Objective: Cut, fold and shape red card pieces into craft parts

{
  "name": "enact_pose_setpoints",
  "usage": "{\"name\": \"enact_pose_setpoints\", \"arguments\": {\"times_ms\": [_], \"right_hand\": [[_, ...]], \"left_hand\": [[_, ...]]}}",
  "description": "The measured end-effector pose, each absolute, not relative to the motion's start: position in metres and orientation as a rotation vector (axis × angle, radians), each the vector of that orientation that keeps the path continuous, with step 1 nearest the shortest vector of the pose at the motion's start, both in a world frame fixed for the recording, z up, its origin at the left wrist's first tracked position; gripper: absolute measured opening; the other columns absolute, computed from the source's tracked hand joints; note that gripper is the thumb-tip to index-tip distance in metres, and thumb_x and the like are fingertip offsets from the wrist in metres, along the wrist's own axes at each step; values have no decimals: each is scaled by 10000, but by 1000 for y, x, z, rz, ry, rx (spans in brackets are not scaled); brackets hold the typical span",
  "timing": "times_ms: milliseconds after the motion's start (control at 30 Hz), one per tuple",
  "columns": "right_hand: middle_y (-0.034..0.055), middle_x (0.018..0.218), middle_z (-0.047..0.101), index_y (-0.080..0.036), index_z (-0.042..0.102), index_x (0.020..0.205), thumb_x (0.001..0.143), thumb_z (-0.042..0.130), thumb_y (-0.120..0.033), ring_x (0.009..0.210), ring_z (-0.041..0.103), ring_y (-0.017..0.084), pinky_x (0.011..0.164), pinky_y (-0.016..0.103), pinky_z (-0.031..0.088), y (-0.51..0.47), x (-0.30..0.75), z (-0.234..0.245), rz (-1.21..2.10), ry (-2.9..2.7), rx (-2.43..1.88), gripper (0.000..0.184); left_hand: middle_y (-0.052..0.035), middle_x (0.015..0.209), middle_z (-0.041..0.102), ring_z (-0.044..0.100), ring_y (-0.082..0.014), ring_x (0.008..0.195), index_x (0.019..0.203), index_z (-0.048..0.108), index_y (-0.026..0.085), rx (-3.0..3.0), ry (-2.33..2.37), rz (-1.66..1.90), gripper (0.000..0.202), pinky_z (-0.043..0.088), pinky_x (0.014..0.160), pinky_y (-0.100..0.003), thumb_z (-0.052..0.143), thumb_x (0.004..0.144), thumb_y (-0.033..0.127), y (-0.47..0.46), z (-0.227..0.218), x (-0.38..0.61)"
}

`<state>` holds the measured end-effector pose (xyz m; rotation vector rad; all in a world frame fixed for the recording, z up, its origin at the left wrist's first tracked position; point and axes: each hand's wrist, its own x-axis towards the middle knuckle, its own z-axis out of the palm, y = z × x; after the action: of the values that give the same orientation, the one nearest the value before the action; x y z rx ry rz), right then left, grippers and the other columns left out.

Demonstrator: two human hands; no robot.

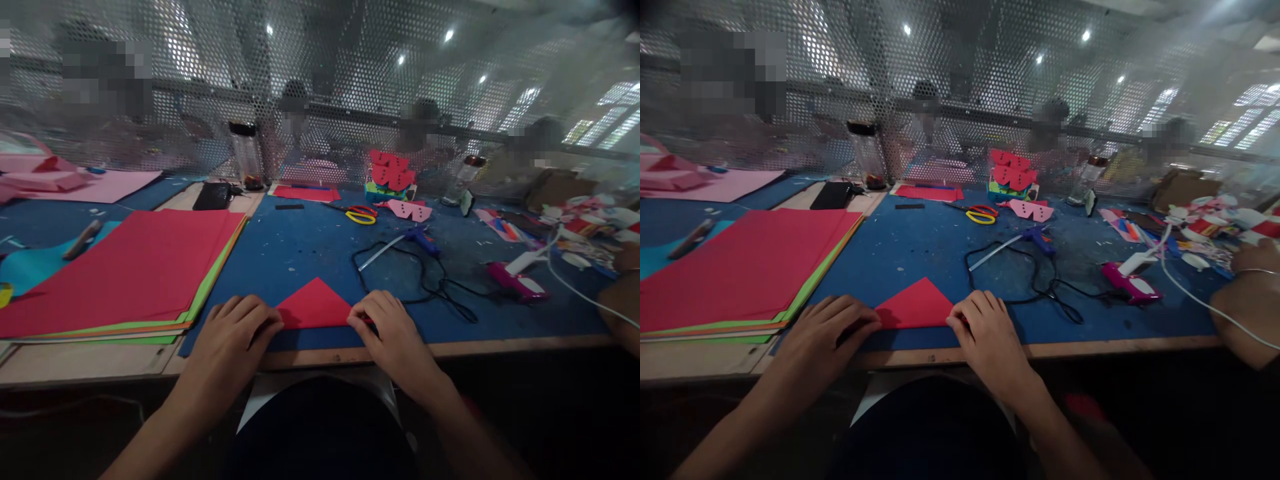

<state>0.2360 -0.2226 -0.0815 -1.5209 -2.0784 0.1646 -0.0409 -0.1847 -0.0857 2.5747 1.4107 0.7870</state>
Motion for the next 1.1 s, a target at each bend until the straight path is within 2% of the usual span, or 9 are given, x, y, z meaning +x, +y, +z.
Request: {"name": "enact_pose_setpoints", "arguments": {"times_ms": [300,467,600,733,1100], "right_hand": [[24,1030,637,-243,642,965,999,625,-232,996,556,213,887,387,393,-233,245,-84,226,-2099,-1437,39],[17,995,630,-238,644,957,998,620,-198,978,549,204,887,391,380,-233,243,-84,162,-2097,-1420,63],[21,1016,641,-244,641,1005,1003,623,-241,987,550,213,891,399,381,-234,239,-80,154,-2127,-1404,19],[18,1007,646,-245,643,985,1016,599,-244,969,549,208,891,392,396,-233,235,-80,182,-2126,-1386,54],[11,962,651,-238,653,941,1009,612,-237,941,563,199,856,371,422,-231,232,-89,173,-2041,-1416,79]], "left_hand": [[-26,1029,691,592,-221,966,993,696,250,2611,1254,880,190,433,842,-360,520,1031,309,-194,-86,-51],[-26,991,703,585,-222,920,965,700,242,2652,1247,927,192,424,821,-366,523,1028,282,-195,-86,-48],[-18,984,708,582,-224,909,964,691,248,2655,1244,891,178,407,814,-372,524,1025,267,-195,-85,-46],[-17,995,707,575,-230,920,965,688,256,2646,1252,846,177,398,811,-373,522,1024,271,-195,-85,-46],[-27,944,684,562,-235,910,862,671,240,2542,1338,735,258,407,800,-370,502,1025,351,-188,-79,-44]]}}
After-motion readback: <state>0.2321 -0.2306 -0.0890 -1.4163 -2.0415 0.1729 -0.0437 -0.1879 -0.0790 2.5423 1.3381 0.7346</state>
